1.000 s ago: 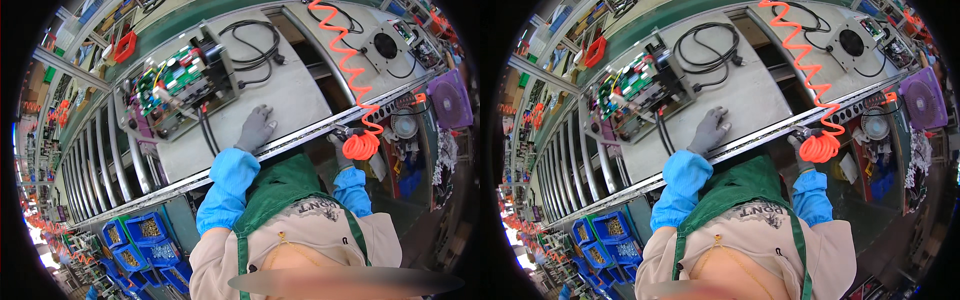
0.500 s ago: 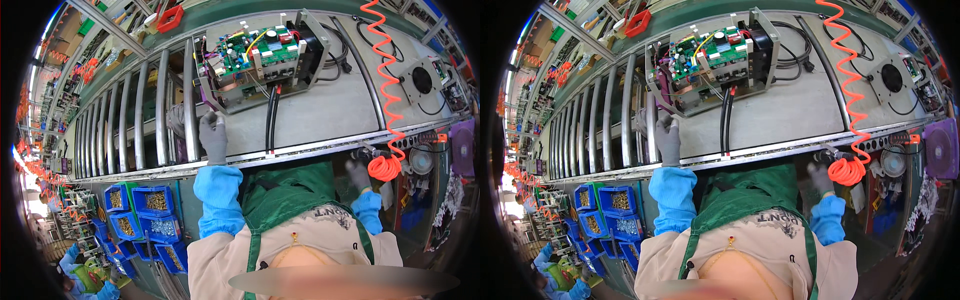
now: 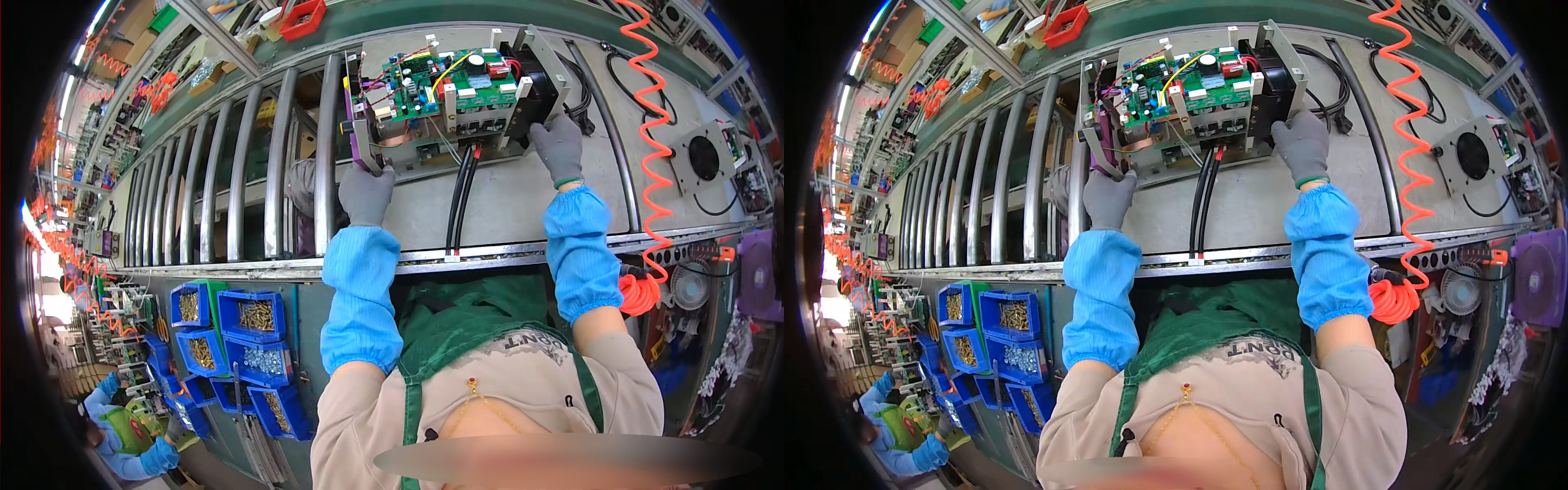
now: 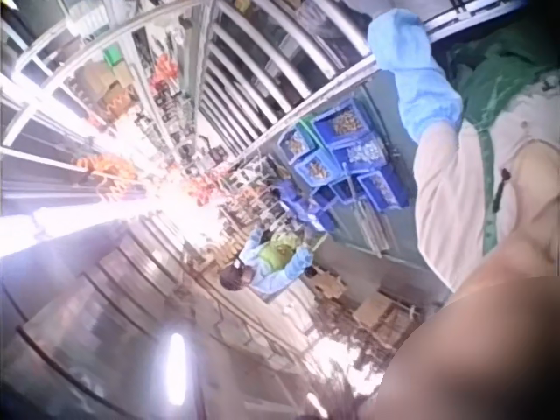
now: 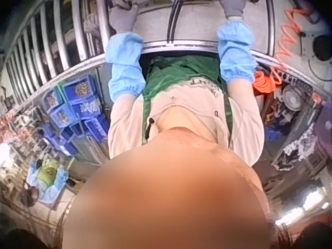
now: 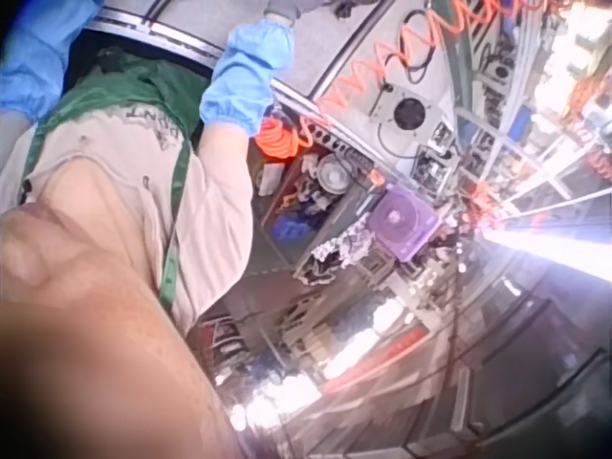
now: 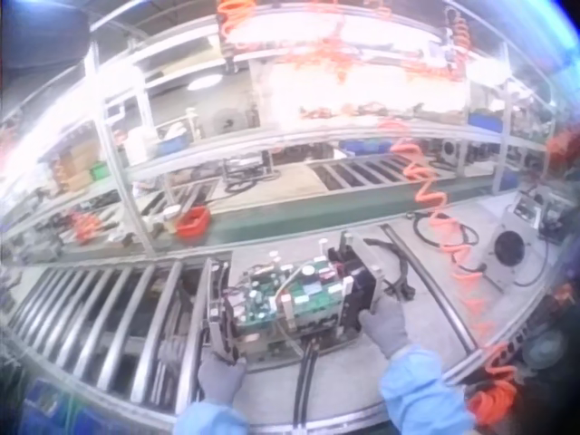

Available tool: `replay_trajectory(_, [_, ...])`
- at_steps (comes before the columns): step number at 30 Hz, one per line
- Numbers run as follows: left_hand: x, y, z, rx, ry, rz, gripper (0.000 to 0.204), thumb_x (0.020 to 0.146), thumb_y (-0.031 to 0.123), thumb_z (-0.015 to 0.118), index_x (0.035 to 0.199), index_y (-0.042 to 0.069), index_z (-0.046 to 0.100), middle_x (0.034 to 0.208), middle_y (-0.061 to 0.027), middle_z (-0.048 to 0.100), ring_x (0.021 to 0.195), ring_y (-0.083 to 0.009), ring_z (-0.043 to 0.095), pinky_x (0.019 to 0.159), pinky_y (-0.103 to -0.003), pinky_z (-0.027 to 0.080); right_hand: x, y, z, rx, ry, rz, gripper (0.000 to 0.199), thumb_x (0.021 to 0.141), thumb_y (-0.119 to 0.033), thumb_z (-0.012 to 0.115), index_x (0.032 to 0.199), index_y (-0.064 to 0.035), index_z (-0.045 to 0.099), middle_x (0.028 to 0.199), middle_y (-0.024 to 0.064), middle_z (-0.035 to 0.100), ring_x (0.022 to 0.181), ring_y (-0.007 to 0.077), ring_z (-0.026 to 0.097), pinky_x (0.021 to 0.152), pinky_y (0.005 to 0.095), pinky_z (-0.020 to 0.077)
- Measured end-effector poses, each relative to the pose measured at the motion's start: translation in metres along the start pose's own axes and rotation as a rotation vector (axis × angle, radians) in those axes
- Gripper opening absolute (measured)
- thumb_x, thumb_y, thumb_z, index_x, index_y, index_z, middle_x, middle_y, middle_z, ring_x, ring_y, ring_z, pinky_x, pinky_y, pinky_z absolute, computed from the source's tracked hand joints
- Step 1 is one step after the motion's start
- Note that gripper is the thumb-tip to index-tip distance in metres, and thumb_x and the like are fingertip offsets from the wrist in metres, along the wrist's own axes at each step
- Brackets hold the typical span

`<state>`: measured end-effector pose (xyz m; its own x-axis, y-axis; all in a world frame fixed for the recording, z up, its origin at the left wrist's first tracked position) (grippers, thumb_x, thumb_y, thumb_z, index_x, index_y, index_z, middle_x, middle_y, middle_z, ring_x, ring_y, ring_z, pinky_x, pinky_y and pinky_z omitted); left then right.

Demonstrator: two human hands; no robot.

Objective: Assembling and wiring electronic components on an inverter frame using a pneumatic screwdriver on a factory assembly line.

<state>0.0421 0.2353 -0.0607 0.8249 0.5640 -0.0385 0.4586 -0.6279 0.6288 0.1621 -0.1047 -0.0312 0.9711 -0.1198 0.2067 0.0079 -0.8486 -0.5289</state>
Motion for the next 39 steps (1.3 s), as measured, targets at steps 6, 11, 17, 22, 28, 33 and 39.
replay_trajectory(6, [-0.024, -0.025, -0.005, -0.042, 0.019, 0.07, 0.03, 0.071, 0.03, 0.073, 0.087, 0.007, 0.066, 0.079, -0.0119, 0.069, 0.076, -0.0303, 0.068, 0.068, -0.041, 0.053, -0.056, 0.004, -0.016, -0.103, -0.107, 0.047, 0.032, 0.07, -0.03, 0.064, 0.081, -0.0001, 0.064, 0.076, 0.0185, 0.066, 0.075, 0.0372, 0.064, 0.067, 0.0449, 0.0499])
replay_trajectory(11, [-0.044, -0.056, -0.002, -0.1, 0.042, 0.057, 0.036, 0.071, 0.031, 0.074, 0.09, 0.004, 0.061, 0.08, -0.0119, 0.068, 0.076, -0.0317, 0.067, 0.068, -0.042, 0.052, -0.088, 0.002, -0.032, 0.101, 0.028, -0.103, 0.026, 0.077, -0.025, 0.064, 0.089, -0.001, 0.064, 0.075, 0.0185, 0.066, 0.071, 0.0354, 0.064, 0.062, 0.0426, 0.0487])
replay_trajectory(17, [-0.086, -0.033, -0.048, -0.075, 0.201, 0.332, 0.028, 0.079, 0.024, 0.071, 0.094, 0.001, 0.064, 0.076, -0.0086, 0.066, 0.065, -0.0228, 0.063, 0.063, -0.035, 0.05, -0.105, -0.048, -0.105, -0.006, -0.516, -0.29, 0.028, 0.081, -0.03, 0.066, 0.093, -0.0048, 0.067, 0.079, 0.0149, 0.066, 0.07, 0.0305, 0.064, 0.062, 0.0411, 0.0497])
replay_trajectory(22, [-0.107, 0.006, -0.056, -0.524, -0.143, 0.21, 0.017, 0.086, 0.015, 0.068, 0.095, 0.0, 0.066, 0.075, -0.0012, 0.062, 0.066, -0.0029, 0.053, 0.058, -0.021, 0.044, -0.083, -0.173, -0.132, 0.238, -0.126, -0.945, 0.017, 0.082, -0.023, 0.062, 0.09, -0.0087, 0.067, 0.078, 0.0136, 0.065, 0.069, 0.0301, 0.064, 0.06, 0.0403, 0.0491])
replay_trajectory(28, [-0.109, 0.042, -0.053, -0.582, -0.118, 0.426, 0.022, 0.086, 0.014, 0.067, 0.102, -0.001, 0.065, 0.083, -0.0049, 0.065, 0.067, -0.008, 0.058, 0.063, -0.023, 0.049, -0.033, -0.227, -0.064, -0.212, -0.073, -1.135, 0.012, 0.079, -0.016, 0.061, 0.087, -0.0089, 0.067, 0.086, 0.0093, 0.062, 0.08, 0.0314, 0.063, 0.068, 0.0427, 0.0507])
replay_trajectory(33, [-0.11, 0.041, -0.045, -0.592, -0.191, 0.392, 0.021, 0.086, 0.013, 0.067, 0.102, -0.001, 0.065, 0.084, -0.0047, 0.065, 0.068, -0.0082, 0.058, 0.062, -0.022, 0.049, -0.022, -0.239, -0.033, -0.581, -0.255, -1.024, 0.014, 0.078, -0.014, 0.06, 0.089, -0.008, 0.067, 0.092, 0.0121, 0.062, 0.087, 0.0316, 0.063, 0.075, 0.0412, 0.0527])
replay_trajectory(39, [-0.105, 0.038, -0.043, -0.604, -0.235, 0.37, 0.024, 0.089, 0.012, 0.062, 0.108, -0.002, 0.063, 0.086, -0.0046, 0.063, 0.071, -0.0072, 0.056, 0.064, -0.022, 0.047, -0.044, -0.26, -0.047, -0.236, -0.399, -0.985, 0.017, 0.08, -0.017, 0.06, 0.089, -0.0041, 0.067, 0.084, 0.0122, 0.064, 0.078, 0.0246, 0.064, 0.071, 0.0357, 0.0521])
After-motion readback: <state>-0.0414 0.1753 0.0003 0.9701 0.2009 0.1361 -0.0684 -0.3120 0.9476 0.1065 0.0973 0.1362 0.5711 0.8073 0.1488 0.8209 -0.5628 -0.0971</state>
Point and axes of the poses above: each hand's wrist, its own x-axis towards the middle knuckle, its own z-axis out of the palm, y = z × x, the point moved 5 cm from there along x, towards the middle knuckle
